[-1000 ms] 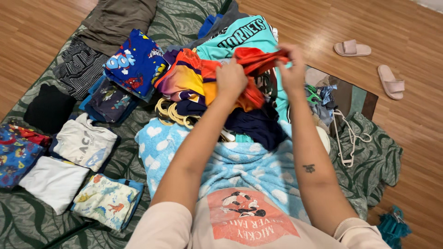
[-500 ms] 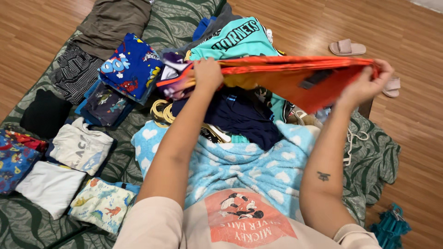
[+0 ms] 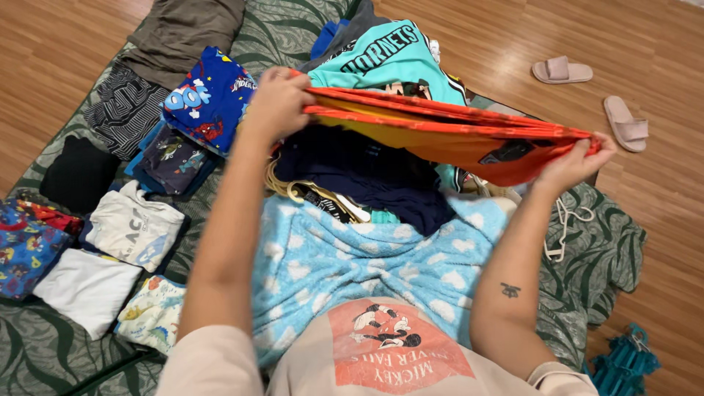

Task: The person folds various items of clothing, including shirts, shorts, and a jersey, on a green patterned bed cover, then places them into stacks.

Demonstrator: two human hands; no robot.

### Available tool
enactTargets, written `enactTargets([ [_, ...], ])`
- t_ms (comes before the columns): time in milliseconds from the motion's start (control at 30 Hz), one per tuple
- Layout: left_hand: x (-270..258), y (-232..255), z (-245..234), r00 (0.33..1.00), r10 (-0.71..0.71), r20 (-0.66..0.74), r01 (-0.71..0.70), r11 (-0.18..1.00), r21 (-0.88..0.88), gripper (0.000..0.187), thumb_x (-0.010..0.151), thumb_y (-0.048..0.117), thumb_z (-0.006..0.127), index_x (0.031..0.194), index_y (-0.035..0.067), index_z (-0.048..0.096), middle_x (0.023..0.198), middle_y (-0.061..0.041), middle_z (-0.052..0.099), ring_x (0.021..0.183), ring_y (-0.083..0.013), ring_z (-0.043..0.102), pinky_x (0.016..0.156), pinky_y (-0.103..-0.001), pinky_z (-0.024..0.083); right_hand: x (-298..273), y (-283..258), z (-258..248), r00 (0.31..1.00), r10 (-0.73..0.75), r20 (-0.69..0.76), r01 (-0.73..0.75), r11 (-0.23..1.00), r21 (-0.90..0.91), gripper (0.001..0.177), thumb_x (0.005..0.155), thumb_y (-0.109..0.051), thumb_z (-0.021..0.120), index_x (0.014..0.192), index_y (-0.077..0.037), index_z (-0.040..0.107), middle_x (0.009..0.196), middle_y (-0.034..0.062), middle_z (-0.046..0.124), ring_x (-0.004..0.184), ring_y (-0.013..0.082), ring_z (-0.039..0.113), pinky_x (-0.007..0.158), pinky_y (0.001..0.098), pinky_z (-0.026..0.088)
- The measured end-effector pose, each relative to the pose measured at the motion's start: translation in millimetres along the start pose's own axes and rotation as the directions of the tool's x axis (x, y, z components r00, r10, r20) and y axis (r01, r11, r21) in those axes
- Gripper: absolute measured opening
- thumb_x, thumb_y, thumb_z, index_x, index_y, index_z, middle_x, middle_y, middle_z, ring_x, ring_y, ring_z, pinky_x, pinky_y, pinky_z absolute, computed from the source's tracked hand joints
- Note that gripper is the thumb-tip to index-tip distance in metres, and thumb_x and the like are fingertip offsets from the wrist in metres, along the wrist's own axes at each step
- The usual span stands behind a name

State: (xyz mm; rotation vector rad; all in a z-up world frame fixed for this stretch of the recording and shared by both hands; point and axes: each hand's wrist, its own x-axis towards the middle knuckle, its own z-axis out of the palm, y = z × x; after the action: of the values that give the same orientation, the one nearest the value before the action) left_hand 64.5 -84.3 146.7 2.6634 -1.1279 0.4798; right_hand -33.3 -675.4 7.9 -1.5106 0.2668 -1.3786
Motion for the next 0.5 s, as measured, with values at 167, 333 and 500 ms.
enactTargets([
  [167, 3.9, -8.2, -103.5, 0.999, 0.002, -0.046, 0.001, 0.999, 0.055, 0.017, 0.080, 0.022, 0.073, 0.093, 0.013, 0.079, 0.108, -0.004, 0.065, 0.117, -0.0301, 0.058, 0.106, -0.048, 0.041, 13.6, -36.2, 22.6, 0.987, 0.109, 0.120, -0.127, 0.979, 0.161, 0.017, 0.106, 0.006, 0.055, 0.120, -0.003, 0.056, 0.111, 0.0062, 0.059, 0.103, 0.0186, 0.061, 0.098, 0.0333, 0.054],
  [333, 45.2, -34.8, -93.8, 0.985, -0.134, 0.106, 0.145, 0.983, -0.108, 0.033, 0.074, 0.019, 0.067, 0.105, 0.007, 0.070, 0.111, -0.002, 0.073, 0.110, -0.0336, 0.062, 0.096, -0.047, 0.049, 34.3, -7.5, 30.0, 0.991, 0.068, 0.118, -0.059, 0.995, -0.078, 0.016, 0.103, 0.008, 0.063, 0.115, -0.002, 0.063, 0.111, 0.0067, 0.065, 0.103, 0.0188, 0.064, 0.096, 0.0323, 0.055],
  [500, 46.2, -19.2, 31.2, 0.988, -0.075, 0.138, 0.115, 0.945, -0.306, 0.037, 0.078, 0.013, 0.068, 0.114, 0.016, 0.073, 0.121, -0.012, 0.065, 0.107, -0.0364, 0.064, 0.089, -0.047, 0.051, 25.0, 45.5, 17.2, 0.945, 0.299, -0.134, -0.327, 0.892, -0.312, 0.017, 0.093, 0.000, 0.062, 0.107, -0.009, 0.061, 0.099, 0.0038, 0.066, 0.088, 0.0177, 0.070, 0.081, 0.0298, 0.059],
])
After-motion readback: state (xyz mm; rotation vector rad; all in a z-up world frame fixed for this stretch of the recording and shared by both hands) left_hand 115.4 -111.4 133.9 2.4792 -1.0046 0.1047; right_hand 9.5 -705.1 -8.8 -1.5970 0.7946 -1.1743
